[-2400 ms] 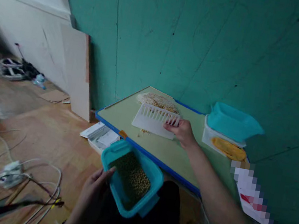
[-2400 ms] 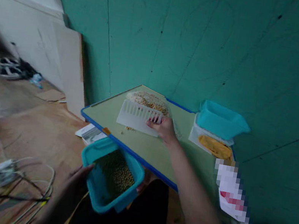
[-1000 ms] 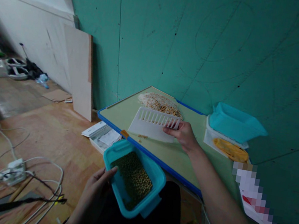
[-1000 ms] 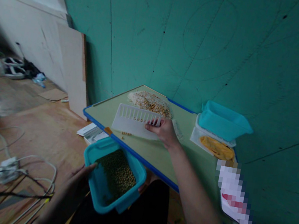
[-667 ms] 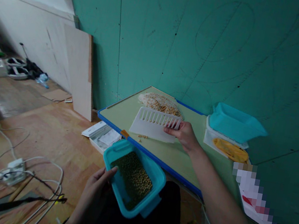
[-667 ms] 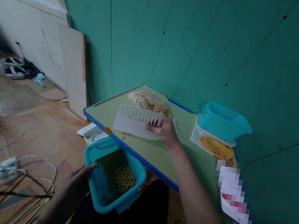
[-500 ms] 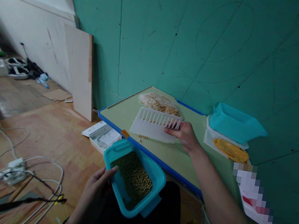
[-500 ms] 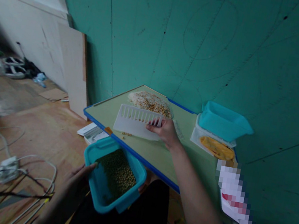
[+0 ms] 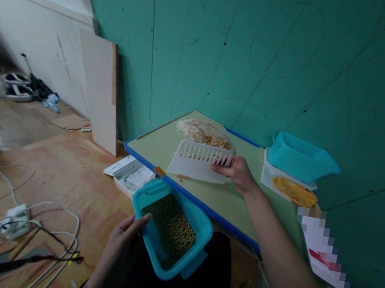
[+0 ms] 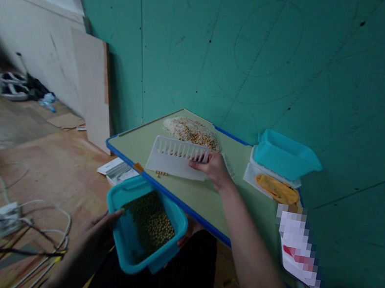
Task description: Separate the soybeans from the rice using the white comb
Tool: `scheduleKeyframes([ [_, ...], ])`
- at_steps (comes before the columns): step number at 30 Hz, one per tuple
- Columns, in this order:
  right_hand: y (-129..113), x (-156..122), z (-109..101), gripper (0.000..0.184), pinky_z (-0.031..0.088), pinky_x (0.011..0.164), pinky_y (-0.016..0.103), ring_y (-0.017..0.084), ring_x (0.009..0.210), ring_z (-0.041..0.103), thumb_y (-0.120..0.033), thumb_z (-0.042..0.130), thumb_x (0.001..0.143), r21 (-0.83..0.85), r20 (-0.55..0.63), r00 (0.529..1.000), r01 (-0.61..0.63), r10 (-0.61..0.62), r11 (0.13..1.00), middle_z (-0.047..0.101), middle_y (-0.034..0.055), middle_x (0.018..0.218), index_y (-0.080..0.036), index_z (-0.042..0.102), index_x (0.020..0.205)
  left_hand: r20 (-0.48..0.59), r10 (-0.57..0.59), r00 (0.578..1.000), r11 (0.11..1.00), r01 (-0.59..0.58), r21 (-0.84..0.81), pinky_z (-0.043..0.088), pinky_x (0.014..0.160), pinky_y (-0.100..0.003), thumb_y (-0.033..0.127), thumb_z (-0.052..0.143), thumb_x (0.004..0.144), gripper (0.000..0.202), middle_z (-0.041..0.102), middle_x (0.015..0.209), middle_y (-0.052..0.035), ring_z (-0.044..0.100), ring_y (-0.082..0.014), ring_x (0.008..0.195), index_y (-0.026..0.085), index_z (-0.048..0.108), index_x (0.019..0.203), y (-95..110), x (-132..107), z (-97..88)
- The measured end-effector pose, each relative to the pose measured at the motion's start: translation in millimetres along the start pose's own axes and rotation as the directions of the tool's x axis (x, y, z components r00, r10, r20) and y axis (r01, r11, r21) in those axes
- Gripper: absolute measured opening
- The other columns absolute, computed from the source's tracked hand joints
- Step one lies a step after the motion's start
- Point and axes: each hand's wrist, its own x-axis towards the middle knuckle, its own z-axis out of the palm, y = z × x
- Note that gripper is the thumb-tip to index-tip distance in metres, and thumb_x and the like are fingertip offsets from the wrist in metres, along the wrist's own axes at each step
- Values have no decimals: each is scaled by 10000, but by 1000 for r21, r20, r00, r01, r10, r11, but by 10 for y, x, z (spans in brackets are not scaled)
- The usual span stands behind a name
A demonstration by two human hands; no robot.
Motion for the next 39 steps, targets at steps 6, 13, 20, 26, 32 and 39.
scheduleKeyframes([
  [6, 23, -1, -15, 353, 543, 773, 424, 213, 714, 659, -422, 936, 497, 3, 13, 1000, 11, -11, 1000, 734, 23, 740, -218, 740, 709, 13, 21, 1000, 999, -21, 24, 516, 494, -229, 337, 872, 664, 221, 719, 592, -18, 681, -176, 559, 165, 751, 730, -12, -8, 8],
  [13, 21, -10, -18, 352, 542, 772, 408, 201, 703, 659, -403, 935, 492, 5, 16, 1000, 7, -7, 1000, 742, 24, 744, -207, 748, 718, -5, 45, 999, 999, -45, -25, 516, 498, -234, 319, 880, 646, 215, 713, 590, -19, 654, -160, 528, 158, 762, 727, -10, -23, 39],
  [20, -21, -32, 5, 376, 546, 724, 386, 191, 659, 646, -431, 942, 465, -13, 9, 1000, 0, 0, 1000, 735, 23, 705, -205, 736, 684, -1, 9, 1000, 1000, -9, -17, 520, 503, -250, 329, 885, 638, 284, 739, 633, -38, 709, -221, 631, 152, 767, 826, -20, -8, 17],
  [26, -14, -36, -13, 357, 544, 698, 374, 184, 640, 645, -423, 935, 474, -32, 8, 1000, 15, -15, 999, 736, 14, 695, -210, 739, 683, 11, 22, 1000, 1000, -21, -16, 518, 510, -248, 338, 877, 646, 252, 708, 586, -17, 692, -197, 587, 155, 747, 759, -23, 2, 14],
  [32, 0, -45, -59, 361, 538, 763, 395, 202, 696, 671, -397, 940, 478, -15, 20, 1000, -11, 12, 1000, 757, 33, 760, -197, 751, 712, 0, 37, 999, 999, -37, -10, 512, 500, -246, 324, 874, 648, 218, 675, 546, -6, 677, -191, 560, 163, 732, 688, -28, 0, 13],
  [39, 7, -48, -64, 351, 534, 827, 427, 221, 763, 688, -376, 932, 514, -8, 53, 998, -24, 24, 1000, 767, 49, 824, -195, 762, 762, 22, 25, 999, 999, -25, -22, 522, 489, -234, 323, 876, 657, 221, 685, 554, -14, 639, -161, 504, 153, 758, 734, -31, 14, -2],
])
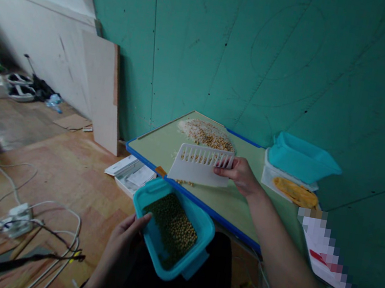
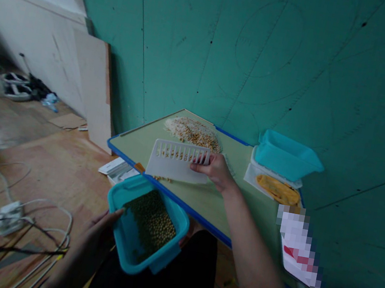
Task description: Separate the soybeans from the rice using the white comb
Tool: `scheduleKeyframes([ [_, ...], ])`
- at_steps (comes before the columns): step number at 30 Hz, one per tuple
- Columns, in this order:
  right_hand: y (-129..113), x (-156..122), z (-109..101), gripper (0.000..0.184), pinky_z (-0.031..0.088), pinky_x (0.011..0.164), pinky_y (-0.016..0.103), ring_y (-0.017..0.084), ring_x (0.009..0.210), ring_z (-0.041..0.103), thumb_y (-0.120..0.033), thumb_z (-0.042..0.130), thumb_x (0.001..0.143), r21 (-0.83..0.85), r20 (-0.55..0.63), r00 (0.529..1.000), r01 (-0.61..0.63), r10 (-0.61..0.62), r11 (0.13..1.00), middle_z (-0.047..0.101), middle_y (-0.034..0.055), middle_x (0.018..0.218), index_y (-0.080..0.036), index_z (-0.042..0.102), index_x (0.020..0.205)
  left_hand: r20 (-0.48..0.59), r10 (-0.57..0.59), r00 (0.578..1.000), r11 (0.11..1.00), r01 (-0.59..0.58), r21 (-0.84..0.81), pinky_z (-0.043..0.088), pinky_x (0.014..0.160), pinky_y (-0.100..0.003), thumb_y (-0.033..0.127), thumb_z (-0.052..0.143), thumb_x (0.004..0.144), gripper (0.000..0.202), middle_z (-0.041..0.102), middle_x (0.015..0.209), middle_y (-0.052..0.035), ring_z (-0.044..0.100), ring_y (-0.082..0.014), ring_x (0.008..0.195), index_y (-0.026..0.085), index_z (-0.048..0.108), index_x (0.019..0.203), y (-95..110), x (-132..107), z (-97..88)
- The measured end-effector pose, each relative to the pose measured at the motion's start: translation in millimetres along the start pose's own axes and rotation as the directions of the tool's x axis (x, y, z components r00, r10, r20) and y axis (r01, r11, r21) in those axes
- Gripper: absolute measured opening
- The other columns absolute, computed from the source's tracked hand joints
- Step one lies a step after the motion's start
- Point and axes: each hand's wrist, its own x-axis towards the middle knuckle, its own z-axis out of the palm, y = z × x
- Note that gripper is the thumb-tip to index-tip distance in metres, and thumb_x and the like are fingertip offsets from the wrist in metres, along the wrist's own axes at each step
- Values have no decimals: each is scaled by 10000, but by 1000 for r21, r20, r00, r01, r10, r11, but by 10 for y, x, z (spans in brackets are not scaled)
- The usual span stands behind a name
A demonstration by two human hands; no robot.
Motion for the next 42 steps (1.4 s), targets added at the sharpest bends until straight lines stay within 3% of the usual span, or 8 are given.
scheduleKeyframes([
  [6, -2, -1, 1, 359, 537, 828, 432, 230, 774, 691, -386, 932, 519, 1, 9, 1000, 9, -9, 1000, 767, 57, 833, -192, 766, 772, -13, 6, 1000, 1000, -6, 5, 495, 424, -224, 318, 882, 640, 219, 659, 519, 3, 603, -147, 458, 159, 748, 710, 24, -28, 37],
  [11, -15, -15, 30, 378, 539, 803, 400, 217, 751, 687, -406, 932, 500, -5, 8, 1000, 15, -15, 1000, 764, 48, 799, -178, 759, 747, -19, -36, 999, 999, 35, -6, 607, 607, -329, 336, 865, 653, 304, 768, 700, -46, 749, -274, 731, 158, 768, 879, 22, -32, 46],
  [16, -19, -41, 59, 382, 543, 781, 389, 223, 761, 688, -421, 923, 513, -7, 4, 999, 31, -31, 999, 767, 49, 802, -178, 758, 757, -12, -49, 999, 999, 48, -7, 614, 685, -365, 352, 877, 629, 323, 796, 765, -57, 760, -306, 826, 172, 771, 876, 10, -15, 37],
  [20, -30, -81, 51, 383, 541, 748, 368, 205, 720, 680, -416, 923, 501, -17, -27, 999, 20, -21, 1000, 755, 40, 760, -170, 752, 741, -6, -46, 999, 999, 46, -5, 602, 644, -343, 355, 880, 631, 320, 787, 742, -43, 754, -290, 791, 186, 778, 883, 13, -17, 39],
  [27, -80, -290, 32, 402, 542, 744, 367, 204, 721, 685, -424, 920, 499, -32, -95, 995, -21, 18, 999, 762, 45, 787, -167, 761, 764, 34, -15, 999, 999, 14, 46, 509, 515, -257, 350, 860, 685, 297, 727, 626, -14, 669, -175, 567, 164, 785, 905, 35, -35, 19],
  [37, -14, -726, -25, 367, 534, 662, 326, 212, 690, 686, -472, 871, 588, -139, -264, 965, -43, 5, 989, 761, 60, 746, -161, 759, 749, 38, -20, 999, 1000, 19, 5, 552, 589, -298, 334, 869, 671, 280, 749, 666, -52, 728, -246, 689, 149, 782, 862, 8, -13, 41],
  [42, -18, -880, -62, 351, 543, 640, 328, 229, 689, 698, -476, 851, 603, -203, -347, 938, -62, -13, 977, 765, 61, 734, -168, 760, 744, 39, -14, 999, 1000, 15, -19, 507, 532, -269, 328, 870, 664, 231, 703, 602, -26, 658, -181, 554, 153, 761, 768, -37, 18, 52],
])
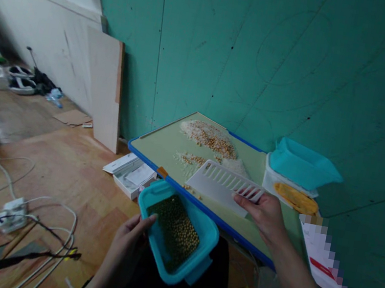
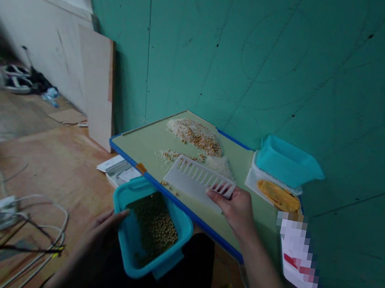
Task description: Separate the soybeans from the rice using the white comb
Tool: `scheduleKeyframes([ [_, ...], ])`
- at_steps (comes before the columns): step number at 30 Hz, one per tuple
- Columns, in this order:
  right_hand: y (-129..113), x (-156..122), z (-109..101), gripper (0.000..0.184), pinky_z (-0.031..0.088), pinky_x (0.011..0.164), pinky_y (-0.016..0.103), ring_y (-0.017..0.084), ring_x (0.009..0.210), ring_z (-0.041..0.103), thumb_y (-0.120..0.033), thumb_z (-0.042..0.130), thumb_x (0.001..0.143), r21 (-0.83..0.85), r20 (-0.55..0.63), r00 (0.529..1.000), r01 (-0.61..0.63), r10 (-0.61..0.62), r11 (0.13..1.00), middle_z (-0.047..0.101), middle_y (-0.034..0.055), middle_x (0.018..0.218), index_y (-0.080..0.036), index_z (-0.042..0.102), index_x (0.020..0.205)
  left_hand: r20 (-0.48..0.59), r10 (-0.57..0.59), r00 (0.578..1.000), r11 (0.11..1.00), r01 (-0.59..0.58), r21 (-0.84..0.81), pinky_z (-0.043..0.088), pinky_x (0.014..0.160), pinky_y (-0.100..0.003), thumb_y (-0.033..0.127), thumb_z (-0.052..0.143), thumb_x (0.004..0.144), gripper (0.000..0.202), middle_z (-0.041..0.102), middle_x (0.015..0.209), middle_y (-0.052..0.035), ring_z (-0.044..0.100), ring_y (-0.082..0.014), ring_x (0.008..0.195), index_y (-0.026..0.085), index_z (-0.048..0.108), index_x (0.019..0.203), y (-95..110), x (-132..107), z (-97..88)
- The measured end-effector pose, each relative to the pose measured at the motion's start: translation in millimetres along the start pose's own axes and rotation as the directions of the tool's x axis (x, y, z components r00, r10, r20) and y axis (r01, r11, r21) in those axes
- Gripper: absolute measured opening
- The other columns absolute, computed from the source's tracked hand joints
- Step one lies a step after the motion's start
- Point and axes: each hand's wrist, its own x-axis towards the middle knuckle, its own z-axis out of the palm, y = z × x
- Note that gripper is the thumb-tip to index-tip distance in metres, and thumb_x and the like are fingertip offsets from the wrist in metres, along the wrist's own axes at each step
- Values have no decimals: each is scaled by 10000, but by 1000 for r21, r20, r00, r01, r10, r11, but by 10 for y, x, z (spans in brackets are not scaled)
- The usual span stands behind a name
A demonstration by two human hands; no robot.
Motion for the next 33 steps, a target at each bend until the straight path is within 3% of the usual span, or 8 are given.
scheduleKeyframes([
  [8, -91, -242, -49, 271, 587, 649, 346, 272, 720, 744, -447, 797, 680, -132, -9, 1000, 28, -30, 991, 787, 76, 763, -184, 781, 742, -8, 23, 1000, 1000, -23, 22, 475, 496, -234, 337, 880, 647, 250, 659, 575, -9, 574, -125, 486, 152, 725, 712, 33, -12, 49],
  [18, -141, -558, -16, 154, 622, 689, 359, 286, 767, 761, -405, 777, 724, -187, -86, 987, 120, -137, 975, 797, 53, 812, -255, 796, 750, -17, 6, 1000, 999, -6, 39, 483, 528, -283, 356, 867, 654, 249, 686, 589, -23, 627, -180, 531, 160, 729, 720, 49, 19, 35],
  [26, -130, -512, -6, 163, 622, 695, 365, 284, 748, 758, -412, 767, 737, -223, -143, 976, 129, -163, 966, 792, 54, 779, -251, 793, 734, -14, -6, 1000, 999, 6, 35, 532, 586, -301, 343, 858, 683, 279, 777, 731, -63, 719, -240, 672, 146, 772, 860, 90, 4, 42],
  [33, -122, -454, 181, 178, 615, 700, 358, 267, 747, 755, -404, 772, 755, -139, -84, 983, 150, -162, 979, 791, 54, 783, -226, 784, 749, 3, 9, 1000, 1000, -9, -22, 593, 730, -369, 358, 847, 707, 336, 809, 855, -90, 753, -305, 861, 140, 773, 952, 114, -2, 61],
])
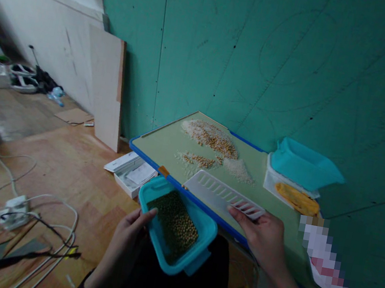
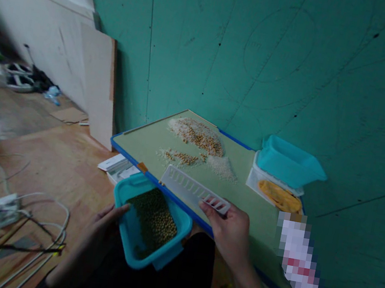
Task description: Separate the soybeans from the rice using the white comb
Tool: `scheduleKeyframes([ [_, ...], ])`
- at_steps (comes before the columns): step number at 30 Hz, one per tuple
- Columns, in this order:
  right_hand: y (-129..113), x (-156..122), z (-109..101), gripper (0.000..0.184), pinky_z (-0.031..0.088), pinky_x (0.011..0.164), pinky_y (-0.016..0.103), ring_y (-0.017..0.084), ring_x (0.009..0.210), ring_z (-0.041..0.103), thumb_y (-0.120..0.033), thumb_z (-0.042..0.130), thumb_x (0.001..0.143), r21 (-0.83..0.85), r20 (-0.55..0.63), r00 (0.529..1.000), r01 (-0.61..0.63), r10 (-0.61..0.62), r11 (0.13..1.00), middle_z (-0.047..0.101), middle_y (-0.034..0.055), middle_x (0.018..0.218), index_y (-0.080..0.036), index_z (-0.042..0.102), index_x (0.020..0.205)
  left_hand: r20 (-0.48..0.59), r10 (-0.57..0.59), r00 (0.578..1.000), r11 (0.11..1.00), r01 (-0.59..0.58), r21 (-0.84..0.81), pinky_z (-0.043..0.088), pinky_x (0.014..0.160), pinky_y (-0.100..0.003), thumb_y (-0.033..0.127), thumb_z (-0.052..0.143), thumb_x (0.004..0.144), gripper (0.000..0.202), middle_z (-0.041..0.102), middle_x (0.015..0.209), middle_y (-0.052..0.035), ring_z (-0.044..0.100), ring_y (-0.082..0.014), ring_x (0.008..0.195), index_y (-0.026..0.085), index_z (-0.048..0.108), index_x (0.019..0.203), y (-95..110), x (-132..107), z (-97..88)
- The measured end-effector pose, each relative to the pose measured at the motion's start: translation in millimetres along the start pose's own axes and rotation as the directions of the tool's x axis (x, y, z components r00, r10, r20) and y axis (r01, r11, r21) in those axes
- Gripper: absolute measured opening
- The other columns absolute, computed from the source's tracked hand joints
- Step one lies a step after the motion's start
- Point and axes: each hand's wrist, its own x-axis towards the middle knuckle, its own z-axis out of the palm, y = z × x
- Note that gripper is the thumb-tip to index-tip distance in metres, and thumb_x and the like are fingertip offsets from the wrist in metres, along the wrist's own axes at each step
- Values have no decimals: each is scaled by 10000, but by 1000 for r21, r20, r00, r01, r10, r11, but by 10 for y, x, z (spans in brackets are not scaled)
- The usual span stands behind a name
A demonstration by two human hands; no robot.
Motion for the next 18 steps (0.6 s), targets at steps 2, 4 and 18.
scheduleKeyframes([
  [2, -19, -1, 44, 167, 614, 689, 350, 261, 744, 754, -391, 766, 766, 17, 22, 1000, 14, -15, 1000, 791, 52, 787, -225, 783, 755, -9, -2, 1000, 1000, 2, 9, 590, 720, -358, 350, 848, 705, 332, 810, 849, -82, 756, -290, 823, 144, 774, 955, -2, 18, -14],
  [4, -31, 2, 72, 160, 614, 682, 346, 260, 743, 754, -383, 762, 774, 18, 44, 999, 24, -25, 1000, 792, 53, 791, -225, 783, 758, -31, 3, 1000, 1000, -2, 23, 579, 683, -338, 348, 865, 673, 328, 807, 812, -77, 751, -270, 757, 145, 778, 915, -8, 43, -35],
  [18, -64, 155, 309, 167, 611, 714, 362, 263, 763, 751, -388, 750, 785, 87, 40, 999, 30, -33, 996, 792, 51, 806, -223, 777, 785, -37, 9, 999, 998, -7, 70, 546, 575, -297, 366, 866, 659, 270, 738, 641, -17, 700, -214, 604, 176, 762, 820, -36, 42, -100],
])
